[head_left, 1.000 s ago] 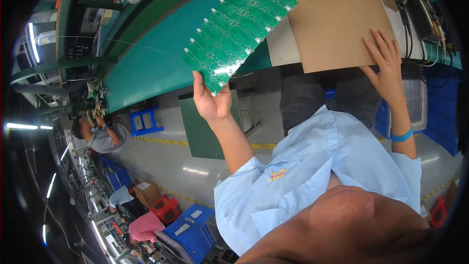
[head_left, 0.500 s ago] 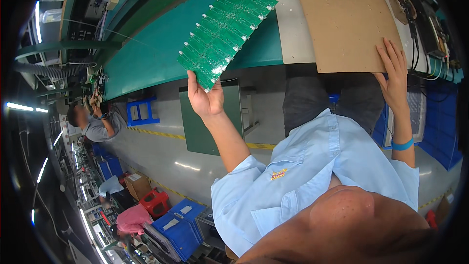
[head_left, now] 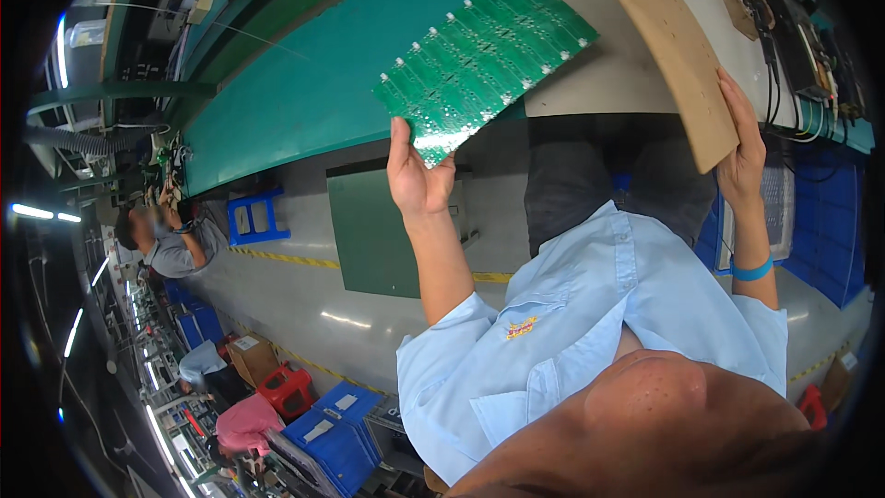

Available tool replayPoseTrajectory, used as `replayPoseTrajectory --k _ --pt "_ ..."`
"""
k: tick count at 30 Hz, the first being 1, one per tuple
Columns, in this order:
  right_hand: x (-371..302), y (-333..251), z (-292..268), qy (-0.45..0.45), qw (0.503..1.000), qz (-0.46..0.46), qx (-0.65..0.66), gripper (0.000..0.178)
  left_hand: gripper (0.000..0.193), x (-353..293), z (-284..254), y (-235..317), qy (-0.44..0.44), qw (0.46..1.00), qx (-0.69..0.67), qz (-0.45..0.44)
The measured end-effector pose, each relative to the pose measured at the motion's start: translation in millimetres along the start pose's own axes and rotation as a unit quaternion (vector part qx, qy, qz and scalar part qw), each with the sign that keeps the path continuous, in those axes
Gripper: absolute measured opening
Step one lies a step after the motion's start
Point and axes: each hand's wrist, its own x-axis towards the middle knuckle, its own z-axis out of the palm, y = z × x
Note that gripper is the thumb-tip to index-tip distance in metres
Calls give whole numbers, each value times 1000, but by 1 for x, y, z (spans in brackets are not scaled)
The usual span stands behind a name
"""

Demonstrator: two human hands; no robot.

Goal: The person solders components onto a circuit board using a soldering iron and solder wire, places it onto the conveyor belt, positions a new circuit board on the wooden board, and solders components onto the new board.

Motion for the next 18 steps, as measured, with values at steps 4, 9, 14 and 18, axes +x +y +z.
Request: replayPoseTrajectory --k 4,9,14,18 --pt "-1 2 1 30 999 3 34 45 41 4 8 -25 -2 999 -15 -45" --pt "-5 1 -3 56 995 -10 82 48 40 11 26 -63 -10 995 -37 -94" --pt "-12 6 -10 62 997 -2 41 58 38 21 41 -90 -28 990 -37 -132" --pt "-19 16 -11 64 997 31 25 62 37 25 49 -97 -21 991 -27 -133"
